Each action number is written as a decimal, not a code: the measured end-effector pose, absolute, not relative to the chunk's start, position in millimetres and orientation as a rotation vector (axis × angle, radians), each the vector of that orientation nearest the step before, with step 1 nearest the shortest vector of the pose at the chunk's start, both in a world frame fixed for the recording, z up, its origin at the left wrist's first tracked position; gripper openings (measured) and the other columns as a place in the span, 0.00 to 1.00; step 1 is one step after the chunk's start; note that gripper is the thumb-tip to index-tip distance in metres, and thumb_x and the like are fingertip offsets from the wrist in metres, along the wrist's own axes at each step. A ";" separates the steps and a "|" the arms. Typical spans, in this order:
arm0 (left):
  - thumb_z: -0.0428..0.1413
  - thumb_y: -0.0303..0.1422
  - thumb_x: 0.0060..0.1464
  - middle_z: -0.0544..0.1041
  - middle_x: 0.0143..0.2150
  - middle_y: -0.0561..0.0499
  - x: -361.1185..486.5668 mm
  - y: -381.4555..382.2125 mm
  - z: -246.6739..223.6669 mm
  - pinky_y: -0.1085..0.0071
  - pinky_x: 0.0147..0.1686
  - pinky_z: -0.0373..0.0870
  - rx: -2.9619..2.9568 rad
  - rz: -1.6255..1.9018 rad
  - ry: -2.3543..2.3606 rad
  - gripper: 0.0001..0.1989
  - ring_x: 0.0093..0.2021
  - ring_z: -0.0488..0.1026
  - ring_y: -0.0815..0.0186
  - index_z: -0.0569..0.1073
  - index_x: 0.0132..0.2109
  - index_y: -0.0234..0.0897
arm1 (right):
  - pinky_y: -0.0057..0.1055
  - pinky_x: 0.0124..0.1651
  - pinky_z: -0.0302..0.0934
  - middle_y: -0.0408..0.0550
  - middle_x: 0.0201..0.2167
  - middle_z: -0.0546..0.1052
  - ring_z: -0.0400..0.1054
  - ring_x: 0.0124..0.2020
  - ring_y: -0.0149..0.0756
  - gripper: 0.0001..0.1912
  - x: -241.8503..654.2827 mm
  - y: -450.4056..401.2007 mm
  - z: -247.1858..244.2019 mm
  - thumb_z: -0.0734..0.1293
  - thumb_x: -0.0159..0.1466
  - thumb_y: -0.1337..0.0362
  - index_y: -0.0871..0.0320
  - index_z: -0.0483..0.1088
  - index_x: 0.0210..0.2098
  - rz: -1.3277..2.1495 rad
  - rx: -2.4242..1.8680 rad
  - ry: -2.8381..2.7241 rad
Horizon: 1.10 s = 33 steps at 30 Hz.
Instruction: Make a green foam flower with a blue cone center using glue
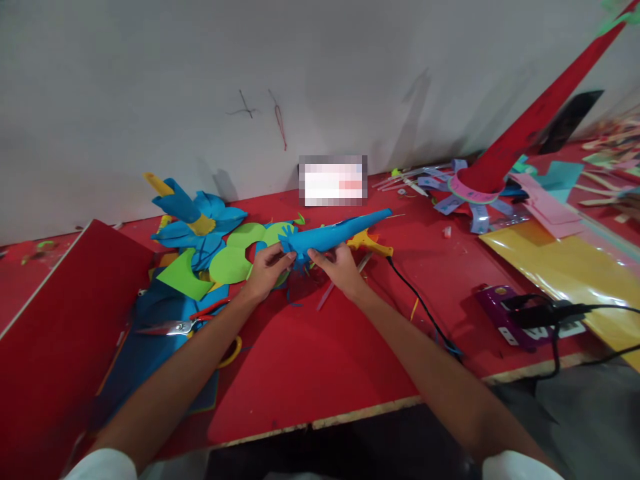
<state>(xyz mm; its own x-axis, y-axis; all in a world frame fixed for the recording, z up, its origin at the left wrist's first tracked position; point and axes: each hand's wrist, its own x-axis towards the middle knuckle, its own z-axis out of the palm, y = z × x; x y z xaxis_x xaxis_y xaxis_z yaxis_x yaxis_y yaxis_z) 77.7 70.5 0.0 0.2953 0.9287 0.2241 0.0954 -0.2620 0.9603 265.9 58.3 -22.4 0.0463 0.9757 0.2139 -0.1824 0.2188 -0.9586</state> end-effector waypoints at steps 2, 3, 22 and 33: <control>0.64 0.53 0.56 0.69 0.22 0.55 78.0 70.5 -0.3 0.71 0.28 0.59 1.625 1.082 0.949 0.25 0.25 0.64 0.70 0.68 0.27 0.38 | 0.46 0.48 0.76 0.49 0.39 0.83 0.78 0.41 0.45 0.25 265.8 57.1 -22.1 0.78 0.55 0.42 0.53 0.73 0.41 1.090 -0.944 -1.158; 0.64 0.53 0.57 0.69 0.22 0.55 78.3 70.7 -0.9 0.71 0.28 0.59 1.631 1.081 0.950 0.25 0.24 0.64 0.70 0.68 0.27 0.38 | 0.46 0.49 0.76 0.49 0.40 0.83 0.78 0.42 0.45 0.25 266.4 56.3 -21.9 0.77 0.56 0.42 0.53 0.73 0.42 1.061 -0.955 -1.151; 0.57 0.33 0.52 0.69 0.30 0.54 77.3 83.1 -18.9 0.71 0.35 0.65 1.602 1.270 1.059 0.04 0.31 0.66 0.67 0.71 0.37 0.39 | 0.49 0.64 0.69 0.53 0.52 0.80 0.75 0.56 0.47 0.26 271.1 54.5 -6.3 0.74 0.63 0.44 0.48 0.70 0.54 0.857 -0.839 -1.161; 0.57 0.33 0.59 0.78 0.37 0.48 75.5 84.6 -19.4 0.68 0.41 0.70 1.680 1.294 1.169 0.05 0.39 0.75 0.63 0.76 0.40 0.38 | 0.50 0.64 0.68 0.54 0.54 0.78 0.74 0.56 0.48 0.23 279.0 53.5 -20.2 0.71 0.68 0.48 0.50 0.68 0.58 0.632 -1.026 -1.344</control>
